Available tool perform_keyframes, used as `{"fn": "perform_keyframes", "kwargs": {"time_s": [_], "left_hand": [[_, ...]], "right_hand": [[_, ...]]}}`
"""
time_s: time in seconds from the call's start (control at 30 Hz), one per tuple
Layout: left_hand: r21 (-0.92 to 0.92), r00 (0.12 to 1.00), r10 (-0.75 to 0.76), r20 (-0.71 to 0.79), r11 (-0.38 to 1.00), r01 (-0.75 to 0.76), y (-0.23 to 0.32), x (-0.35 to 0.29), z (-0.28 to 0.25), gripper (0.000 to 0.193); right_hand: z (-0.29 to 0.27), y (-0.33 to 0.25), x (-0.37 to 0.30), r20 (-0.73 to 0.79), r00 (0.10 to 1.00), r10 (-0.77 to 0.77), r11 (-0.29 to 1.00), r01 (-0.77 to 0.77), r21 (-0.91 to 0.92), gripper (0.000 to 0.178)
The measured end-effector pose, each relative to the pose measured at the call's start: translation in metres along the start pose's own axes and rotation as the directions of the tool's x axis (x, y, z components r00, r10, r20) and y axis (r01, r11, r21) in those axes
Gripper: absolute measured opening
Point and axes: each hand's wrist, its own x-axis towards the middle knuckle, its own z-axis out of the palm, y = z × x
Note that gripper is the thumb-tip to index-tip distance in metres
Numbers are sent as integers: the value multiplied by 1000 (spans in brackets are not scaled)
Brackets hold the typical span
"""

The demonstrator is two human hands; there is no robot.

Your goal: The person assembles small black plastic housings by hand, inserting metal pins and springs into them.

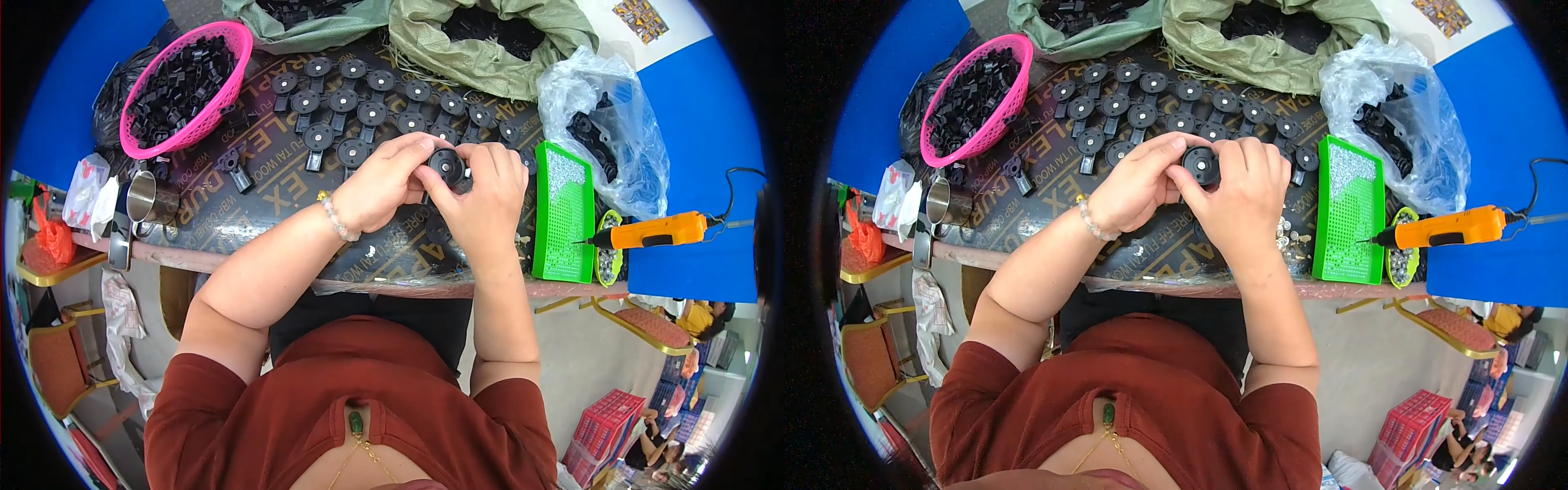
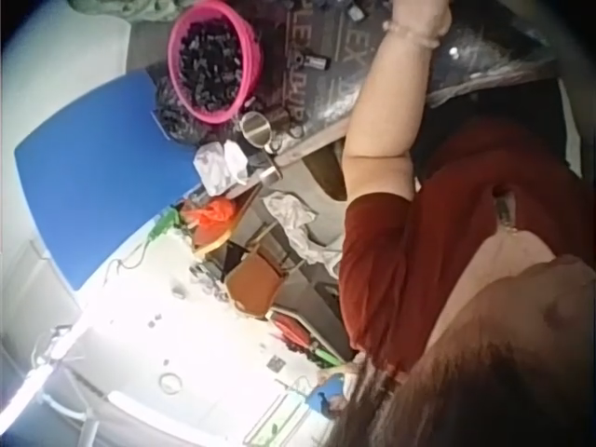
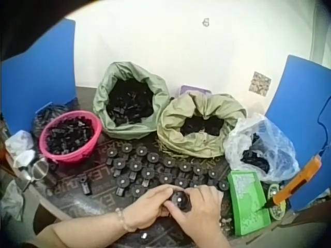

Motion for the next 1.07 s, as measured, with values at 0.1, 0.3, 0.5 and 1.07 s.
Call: {"fn": "perform_keyframes", "kwargs": {"time_s": [0.1,0.3,0.5,1.07], "left_hand": [[4,999,10,-32,1000,-10,0,1,4,36],[63,997,47,67,997,-51,7,5,-17,33],[698,853,520,-54,630,-340,29,-2,-13,41],[662,667,664,337,337,-670,63,-89,15,32]], "right_hand": [[-5,0,1,53,999,12,1000,-12,0,45],[-20,10,17,191,981,-44,961,-11,276,59],[-15,22,1,314,949,38,931,-148,335,48],[4,14,-21,387,920,57,962,-154,224,52]]}}
